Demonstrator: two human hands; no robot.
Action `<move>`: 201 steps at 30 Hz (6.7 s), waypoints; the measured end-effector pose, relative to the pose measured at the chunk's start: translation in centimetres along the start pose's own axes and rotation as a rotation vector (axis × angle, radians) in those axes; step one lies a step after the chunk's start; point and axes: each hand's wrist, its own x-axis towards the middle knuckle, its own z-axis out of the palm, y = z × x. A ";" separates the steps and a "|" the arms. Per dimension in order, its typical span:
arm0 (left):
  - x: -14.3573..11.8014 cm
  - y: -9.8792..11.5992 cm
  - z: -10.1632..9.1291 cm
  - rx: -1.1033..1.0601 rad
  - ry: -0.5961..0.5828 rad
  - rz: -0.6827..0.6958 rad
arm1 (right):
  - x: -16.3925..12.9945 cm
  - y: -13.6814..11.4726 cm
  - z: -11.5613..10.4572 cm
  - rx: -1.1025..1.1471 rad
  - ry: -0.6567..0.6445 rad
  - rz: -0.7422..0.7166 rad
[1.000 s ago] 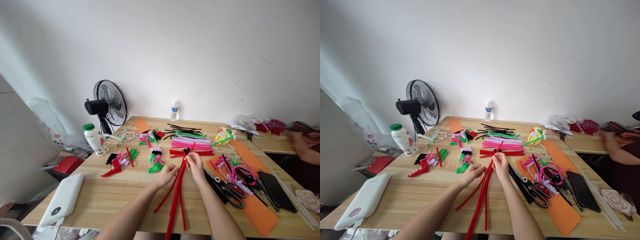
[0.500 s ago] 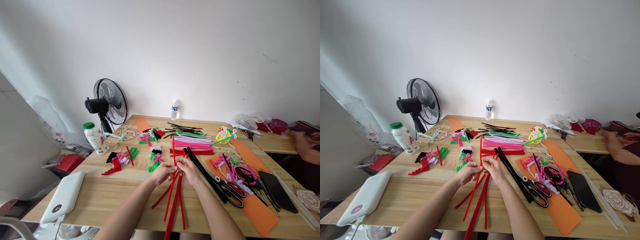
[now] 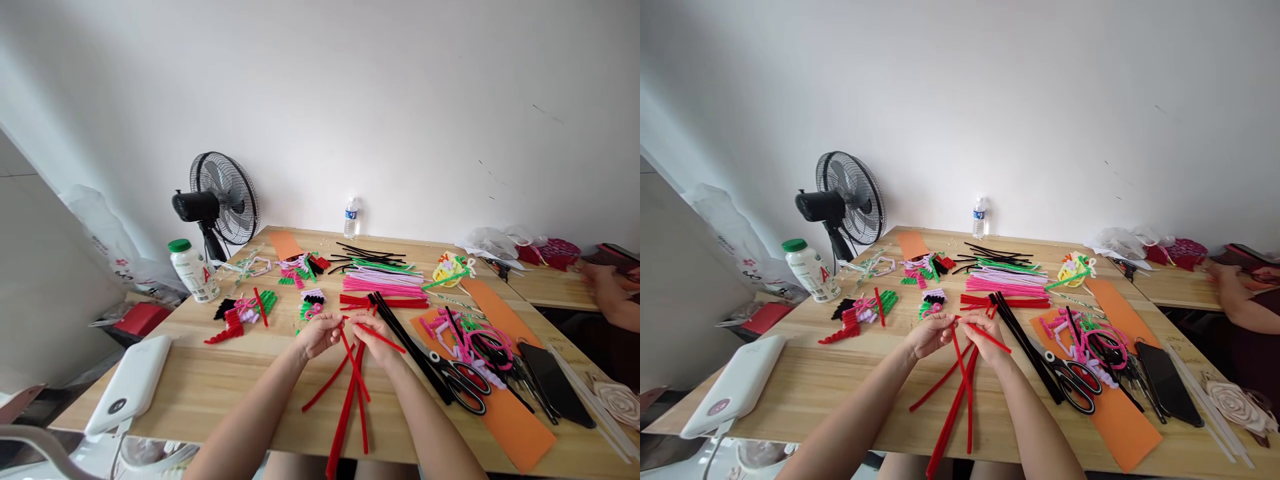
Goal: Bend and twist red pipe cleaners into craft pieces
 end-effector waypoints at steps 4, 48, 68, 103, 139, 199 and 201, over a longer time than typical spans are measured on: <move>0.1 0.4 -0.1 -0.067 0.042 0.126 | 0.0 0.5 0.1 0.069 -0.056 0.083; 0.0 1.4 -0.3 -0.226 0.109 0.497 | 1.2 0.1 -1.3 0.359 0.420 0.096; 0.4 1.6 -0.9 -0.225 0.230 0.516 | 1.0 0.4 -1.0 0.296 0.386 0.030; -0.1 2.0 -1.2 -0.154 0.145 0.524 | 0.5 0.1 -0.4 0.133 0.374 -0.190; -0.9 -0.5 0.1 0.977 -0.036 0.600 | 0.1 -0.6 -0.2 -0.122 0.093 0.086; -2.4 -0.4 0.5 1.539 -0.113 1.005 | -0.6 -1.7 0.0 -0.320 -0.048 0.168; -2.3 -0.6 0.5 1.531 -0.103 1.013 | -0.6 -1.9 -0.1 -0.296 -0.063 0.212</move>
